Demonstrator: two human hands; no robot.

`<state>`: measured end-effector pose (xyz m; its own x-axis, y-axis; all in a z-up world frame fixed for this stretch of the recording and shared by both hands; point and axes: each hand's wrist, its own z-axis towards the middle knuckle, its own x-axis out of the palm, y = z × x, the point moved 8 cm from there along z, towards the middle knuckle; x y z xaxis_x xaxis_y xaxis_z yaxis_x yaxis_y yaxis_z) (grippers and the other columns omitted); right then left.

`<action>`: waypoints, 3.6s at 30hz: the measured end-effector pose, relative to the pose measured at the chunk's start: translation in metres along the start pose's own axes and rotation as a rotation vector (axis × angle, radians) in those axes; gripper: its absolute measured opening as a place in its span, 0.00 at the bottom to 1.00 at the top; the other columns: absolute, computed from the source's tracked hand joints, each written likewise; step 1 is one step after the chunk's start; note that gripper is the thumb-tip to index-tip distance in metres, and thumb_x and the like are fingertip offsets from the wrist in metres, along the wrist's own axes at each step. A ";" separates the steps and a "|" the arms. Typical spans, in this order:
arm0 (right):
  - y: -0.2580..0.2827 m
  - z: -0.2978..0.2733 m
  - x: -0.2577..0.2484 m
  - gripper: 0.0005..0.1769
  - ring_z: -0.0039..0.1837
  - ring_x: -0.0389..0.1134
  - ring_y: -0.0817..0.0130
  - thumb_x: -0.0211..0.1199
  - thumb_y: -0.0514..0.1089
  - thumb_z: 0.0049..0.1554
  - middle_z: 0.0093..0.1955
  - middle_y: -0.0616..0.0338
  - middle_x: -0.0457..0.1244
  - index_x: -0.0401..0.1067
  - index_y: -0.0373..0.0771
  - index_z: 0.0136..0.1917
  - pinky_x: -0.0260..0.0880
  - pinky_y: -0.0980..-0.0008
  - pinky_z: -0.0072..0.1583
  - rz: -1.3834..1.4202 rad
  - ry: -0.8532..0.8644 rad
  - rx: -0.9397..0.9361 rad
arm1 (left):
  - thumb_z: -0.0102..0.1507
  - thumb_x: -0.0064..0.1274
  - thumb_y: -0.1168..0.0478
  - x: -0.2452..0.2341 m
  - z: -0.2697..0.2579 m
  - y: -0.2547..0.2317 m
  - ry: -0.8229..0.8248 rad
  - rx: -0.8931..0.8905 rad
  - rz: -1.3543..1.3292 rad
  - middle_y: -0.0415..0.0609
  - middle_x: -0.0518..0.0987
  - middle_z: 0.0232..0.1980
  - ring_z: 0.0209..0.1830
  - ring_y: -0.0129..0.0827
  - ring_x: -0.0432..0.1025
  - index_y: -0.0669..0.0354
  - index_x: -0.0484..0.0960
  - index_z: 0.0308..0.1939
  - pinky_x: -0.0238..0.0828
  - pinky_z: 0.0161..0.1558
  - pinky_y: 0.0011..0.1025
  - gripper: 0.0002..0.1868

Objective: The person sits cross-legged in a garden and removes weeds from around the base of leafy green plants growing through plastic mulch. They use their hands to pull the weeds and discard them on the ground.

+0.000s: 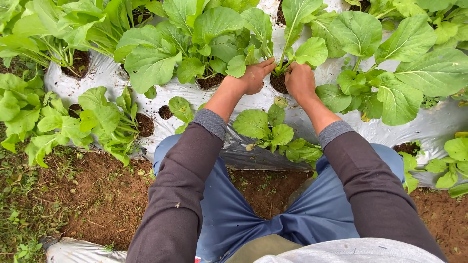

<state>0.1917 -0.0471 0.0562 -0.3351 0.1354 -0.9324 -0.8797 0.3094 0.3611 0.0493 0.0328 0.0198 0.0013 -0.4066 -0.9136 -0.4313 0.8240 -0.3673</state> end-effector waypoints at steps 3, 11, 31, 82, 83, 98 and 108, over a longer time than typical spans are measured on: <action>0.007 -0.001 -0.010 0.07 0.45 0.74 0.34 0.65 0.35 0.62 0.42 0.37 0.68 0.78 0.27 0.52 0.80 0.45 0.37 0.080 -0.010 -0.007 | 0.61 0.57 0.60 0.004 0.002 0.002 0.006 0.003 -0.004 0.38 0.48 0.86 0.74 0.49 0.68 0.42 0.55 0.82 0.67 0.73 0.44 0.46; 0.019 0.005 -0.005 0.12 0.44 0.73 0.29 0.68 0.36 0.61 0.38 0.28 0.67 0.75 0.19 0.49 0.79 0.41 0.38 0.029 0.028 -0.010 | 0.62 0.57 0.61 -0.001 -0.004 -0.003 0.014 -0.006 -0.012 0.38 0.48 0.86 0.75 0.49 0.66 0.45 0.56 0.82 0.65 0.75 0.43 0.45; 0.006 -0.001 -0.021 0.11 0.46 0.73 0.28 0.66 0.35 0.63 0.44 0.30 0.68 0.78 0.26 0.57 0.78 0.35 0.41 0.053 -0.011 -0.027 | 0.62 0.58 0.61 -0.001 0.001 -0.008 -0.034 0.006 0.000 0.38 0.47 0.86 0.71 0.52 0.70 0.42 0.59 0.80 0.70 0.72 0.45 0.43; 0.063 -0.043 0.030 0.09 0.26 0.68 0.59 0.58 0.43 0.58 0.55 0.58 0.68 0.74 0.44 0.52 0.66 0.57 0.24 -0.588 -0.142 -0.477 | 0.71 0.35 0.54 -0.091 -0.037 -0.066 -0.104 -0.109 -0.108 0.36 0.64 0.79 0.75 0.38 0.63 0.41 0.68 0.75 0.55 0.74 0.46 0.27; 0.063 -0.043 0.035 0.13 0.24 0.67 0.59 0.57 0.43 0.57 0.59 0.56 0.67 0.74 0.44 0.55 0.64 0.56 0.21 -0.631 -0.125 -0.482 | 0.73 0.26 0.46 -0.097 -0.043 -0.065 -0.112 -0.178 -0.280 0.39 0.68 0.77 0.72 0.38 0.67 0.41 0.68 0.75 0.58 0.72 0.43 0.29; 0.080 -0.050 -0.022 0.10 0.42 0.75 0.40 0.59 0.29 0.63 0.45 0.35 0.71 0.81 0.26 0.52 0.77 0.50 0.38 0.045 0.253 -0.236 | 0.63 0.44 0.65 -0.008 -0.034 -0.017 0.084 0.039 0.221 0.43 0.72 0.75 0.71 0.43 0.70 0.29 0.65 0.76 0.65 0.73 0.46 0.37; 0.154 -0.193 -0.060 0.12 0.54 0.77 0.47 0.60 0.31 0.62 0.55 0.34 0.72 0.80 0.29 0.57 0.80 0.56 0.54 0.019 0.739 -0.287 | 0.63 0.47 0.63 -0.011 -0.112 -0.022 0.334 -0.183 0.157 0.56 0.83 0.59 0.58 0.51 0.79 0.42 0.81 0.66 0.76 0.59 0.49 0.27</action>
<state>0.0111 -0.1890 0.1653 -0.3999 -0.5525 -0.7313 -0.8904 0.0448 0.4530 -0.0420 -0.0246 0.0572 -0.3570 -0.4123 -0.8382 -0.5563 0.8147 -0.1638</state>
